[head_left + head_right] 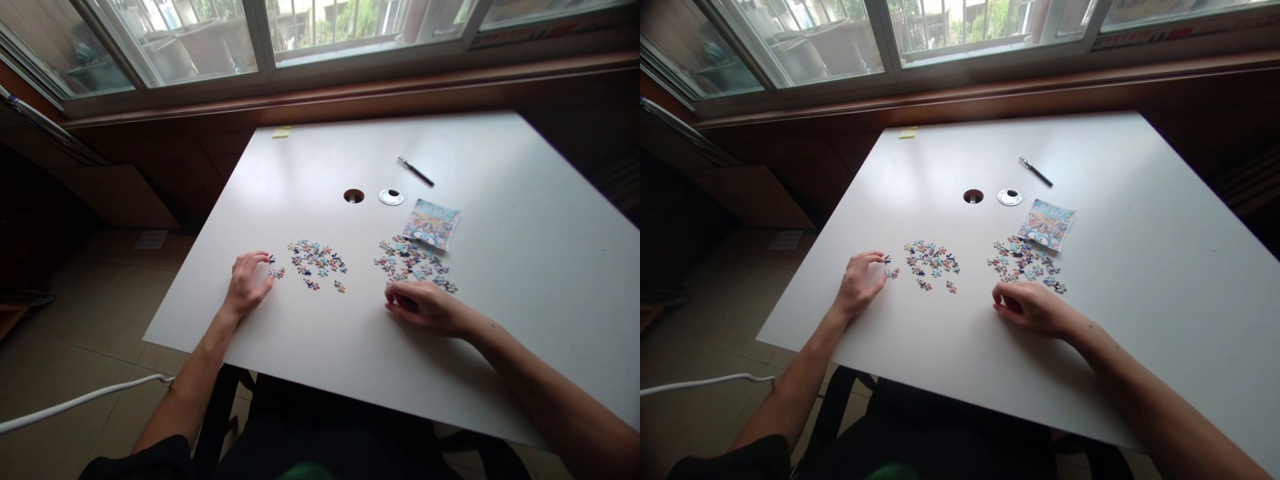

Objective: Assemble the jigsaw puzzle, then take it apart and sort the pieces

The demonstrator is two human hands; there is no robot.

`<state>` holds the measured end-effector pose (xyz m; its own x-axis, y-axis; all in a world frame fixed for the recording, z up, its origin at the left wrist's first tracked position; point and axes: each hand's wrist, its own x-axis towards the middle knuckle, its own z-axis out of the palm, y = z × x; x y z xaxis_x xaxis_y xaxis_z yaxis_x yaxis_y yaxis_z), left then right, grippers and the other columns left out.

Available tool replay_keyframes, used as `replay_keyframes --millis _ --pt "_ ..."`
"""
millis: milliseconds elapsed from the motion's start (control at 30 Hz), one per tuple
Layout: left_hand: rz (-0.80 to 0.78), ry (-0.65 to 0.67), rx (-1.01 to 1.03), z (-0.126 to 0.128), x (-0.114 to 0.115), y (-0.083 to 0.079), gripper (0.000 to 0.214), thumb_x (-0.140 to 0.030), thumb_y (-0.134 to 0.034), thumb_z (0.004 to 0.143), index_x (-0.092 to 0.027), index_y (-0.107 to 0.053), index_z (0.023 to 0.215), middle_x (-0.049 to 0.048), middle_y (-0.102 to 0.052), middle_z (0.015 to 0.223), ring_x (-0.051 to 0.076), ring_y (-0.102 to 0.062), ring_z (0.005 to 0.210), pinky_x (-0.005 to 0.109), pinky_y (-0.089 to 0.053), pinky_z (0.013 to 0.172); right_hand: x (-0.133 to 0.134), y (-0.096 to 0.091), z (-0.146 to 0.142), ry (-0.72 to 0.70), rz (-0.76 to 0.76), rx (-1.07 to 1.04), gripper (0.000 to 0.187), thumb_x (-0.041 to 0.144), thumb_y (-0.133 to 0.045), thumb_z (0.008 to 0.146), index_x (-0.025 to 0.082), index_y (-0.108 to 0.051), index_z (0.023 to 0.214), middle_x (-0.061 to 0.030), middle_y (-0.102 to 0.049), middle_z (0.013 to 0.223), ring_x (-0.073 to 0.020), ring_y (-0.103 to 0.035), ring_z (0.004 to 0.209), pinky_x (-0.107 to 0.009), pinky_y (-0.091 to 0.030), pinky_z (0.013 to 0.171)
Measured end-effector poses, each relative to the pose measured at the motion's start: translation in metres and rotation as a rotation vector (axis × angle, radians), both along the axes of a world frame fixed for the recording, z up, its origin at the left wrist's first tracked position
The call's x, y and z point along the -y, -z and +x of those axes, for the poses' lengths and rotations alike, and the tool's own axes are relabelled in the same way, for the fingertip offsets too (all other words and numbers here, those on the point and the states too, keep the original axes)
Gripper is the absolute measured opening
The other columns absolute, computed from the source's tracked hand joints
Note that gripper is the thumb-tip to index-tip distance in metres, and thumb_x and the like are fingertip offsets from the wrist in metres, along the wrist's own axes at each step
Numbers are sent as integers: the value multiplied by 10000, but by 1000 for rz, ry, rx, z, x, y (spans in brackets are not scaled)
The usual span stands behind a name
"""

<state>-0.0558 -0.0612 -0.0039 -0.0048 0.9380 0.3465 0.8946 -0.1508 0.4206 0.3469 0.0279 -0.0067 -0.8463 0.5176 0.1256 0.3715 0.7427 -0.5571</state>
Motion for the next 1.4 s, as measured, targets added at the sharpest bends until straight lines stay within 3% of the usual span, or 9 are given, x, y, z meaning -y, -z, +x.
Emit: replay_keyframes --millis 133,333,500,700,800,933,1033,1233,1400 --pt "-39 -13 -78 4 -2 1 299 -332 -599 896 -246 -602 1183 70 -599 1334 275 -492 1260 442 -339 1091 7 -4 -5 -36 124 -140 97 132 -557 867 226 -533 860 26 -487 659 -135 -436 613 -252 -355 623" --pt "-64 -10 -156 9 -3 3 292 -334 -575 918 -283 -616 1203 59 -582 1373 287 -463 1300 464 -323 1077 26 0 -23 -184 53 -174 201 187 -528 895 236 -430 726 44 -414 594 -129 -357 541 -270 -293 573" --pt "-60 -15 -176 8 -2 5 258 -252 -575 878 -279 -640 1126 55 -600 1337 285 -495 1269 467 -328 1080 23 3 -29 -156 -95 -136 286 273 -535 915 226 -405 664 50 -376 581 -115 -306 525 -258 -275 535" --pt "-19 85 -290 18 -6 4 443 -217 -543 895 -291 -569 1332 77 -535 1437 303 -441 1341 499 -278 1117 13 -8 -25 -63 -346 -149 346 372 -523 953 195 -442 667 58 -341 586 -87 -297 534 -218 -267 511" --pt "26 164 -309 25 -12 3 415 -233 -568 909 -323 -600 1313 60 -541 1442 304 -454 1336 504 -273 1105 8 -6 -22 -50 -406 -156 360 399 -551 946 181 -468 672 50 -367 595 -84 -323 543 -217 -273 515" --pt "108 202 -257 28 -18 4 227 -214 -592 919 -302 -689 1103 34 -675 1260 267 -555 1226 483 -272 1077 3 -3 -21 -53 -464 -164 348 397 -585 934 172 -489 687 47 -380 595 -86 -323 552 -222 -270 518" --pt "116 197 -218 27 -17 4 124 -204 -575 936 -266 -669 990 15 -735 1080 229 -621 1100 470 -267 1057 3 -2 -19 -57 -495 -160 349 399 -588 934 171 -493 688 48 -377 596 -87 -319 556 -226 -266 519" --pt "88 138 -157 22 -18 9 68 -232 -594 910 -234 -615 975 24 -734 948 218 -649 991 445 -285 1054 2 -2 -19 -39 -509 -151 351 406 -593 932 169 -497 692 50 -378 603 -86 -320 560 -228 -264 524" --pt "124 9 -91 17 -20 14 205 -206 -619 862 -223 -572 1060 33 -726 976 225 -656 969 442 -301 1066 1 -2 -19 -35 -531 -153 351 400 -601 931 166 -494 693 50 -380 603 -83 -324 561 -227 -265 523"
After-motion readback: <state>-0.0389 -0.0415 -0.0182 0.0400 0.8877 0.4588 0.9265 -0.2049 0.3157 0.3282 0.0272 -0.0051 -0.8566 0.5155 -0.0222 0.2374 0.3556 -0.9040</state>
